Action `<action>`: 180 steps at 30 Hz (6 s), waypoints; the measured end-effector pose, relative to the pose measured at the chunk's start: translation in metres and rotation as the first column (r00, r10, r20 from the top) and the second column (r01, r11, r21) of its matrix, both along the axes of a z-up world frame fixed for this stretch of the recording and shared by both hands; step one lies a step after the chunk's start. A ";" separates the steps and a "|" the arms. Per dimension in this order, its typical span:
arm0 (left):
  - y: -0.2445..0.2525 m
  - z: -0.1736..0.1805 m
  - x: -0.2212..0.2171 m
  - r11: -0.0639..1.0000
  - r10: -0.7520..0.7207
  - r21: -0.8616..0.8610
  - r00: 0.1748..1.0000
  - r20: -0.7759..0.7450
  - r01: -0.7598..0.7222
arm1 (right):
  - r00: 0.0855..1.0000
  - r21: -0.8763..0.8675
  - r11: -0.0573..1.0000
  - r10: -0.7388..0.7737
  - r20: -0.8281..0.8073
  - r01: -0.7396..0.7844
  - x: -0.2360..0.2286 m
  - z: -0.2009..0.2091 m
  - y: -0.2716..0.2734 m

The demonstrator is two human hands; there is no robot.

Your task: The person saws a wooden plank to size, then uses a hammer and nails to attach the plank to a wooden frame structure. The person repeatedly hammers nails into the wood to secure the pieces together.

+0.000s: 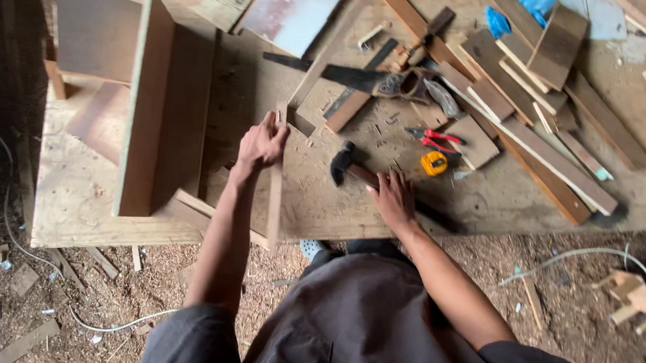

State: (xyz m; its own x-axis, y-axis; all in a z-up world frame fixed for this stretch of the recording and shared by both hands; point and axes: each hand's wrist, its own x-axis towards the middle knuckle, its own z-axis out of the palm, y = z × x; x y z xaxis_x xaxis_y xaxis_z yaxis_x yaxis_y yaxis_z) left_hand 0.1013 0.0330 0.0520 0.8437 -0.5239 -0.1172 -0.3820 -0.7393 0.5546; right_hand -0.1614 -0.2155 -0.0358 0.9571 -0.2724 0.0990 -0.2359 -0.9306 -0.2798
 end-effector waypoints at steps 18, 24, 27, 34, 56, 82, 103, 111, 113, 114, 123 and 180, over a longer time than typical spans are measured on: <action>0.021 -0.118 0.008 0.985 -0.064 0.159 0.998 -0.006 0.064 | 0.999 0.165 0.985 -0.041 -0.011 0.042 -0.026 -0.011 -0.007; 0.000 -0.101 -0.015 0.995 0.098 -0.033 0.868 0.487 -0.094 | 0.996 0.190 0.982 -0.015 0.083 -0.001 -0.034 -0.007 -0.030; -0.043 -0.070 -0.057 0.984 0.032 -0.176 0.960 0.279 0.018 | 0.989 0.207 0.978 -0.037 0.144 0.007 -0.046 0.003 -0.052; -0.182 -0.069 -0.151 0.959 -0.255 -0.053 0.931 0.262 0.277 | 0.920 0.268 0.951 -0.235 0.312 0.152 -0.060 0.016 -0.112; -0.143 -0.087 -0.128 0.943 0.301 0.054 0.911 0.281 -0.328 | 0.990 0.137 0.982 -0.137 0.017 0.134 -0.027 0.014 -0.184; -0.098 -0.079 -0.018 0.977 0.202 0.039 0.968 0.150 -0.210 | 0.685 -0.155 0.684 0.726 0.055 -0.713 0.225 -0.064 -0.047; -0.064 -0.040 0.000 0.945 0.319 -0.182 0.881 0.348 -0.271 | 0.974 -0.162 0.986 0.071 0.217 -0.036 0.337 -0.070 -0.097; -0.071 -0.023 -0.021 0.951 0.294 -0.194 0.896 0.332 -0.241 | 0.964 0.025 1.000 -0.021 0.265 0.015 0.391 -0.029 -0.145; -0.070 -0.027 -0.025 0.961 0.262 -0.170 0.916 0.302 -0.219 | 0.967 0.077 0.994 -0.091 0.239 0.075 0.408 -0.018 -0.160; -0.069 -0.032 -0.027 0.965 0.249 -0.154 0.926 0.283 -0.213 | 0.952 0.077 0.996 -0.057 0.301 0.036 0.414 -0.015 -0.168; -0.079 -0.085 -0.035 0.986 0.148 0.065 0.985 0.091 -0.154 | 0.905 0.330 0.941 -0.205 0.373 0.078 0.283 0.018 -0.216; 0.002 -0.073 -0.054 0.844 0.404 -0.430 0.907 0.117 -0.321 | 0.950 0.556 0.800 0.307 -0.060 -0.224 0.165 0.013 0.056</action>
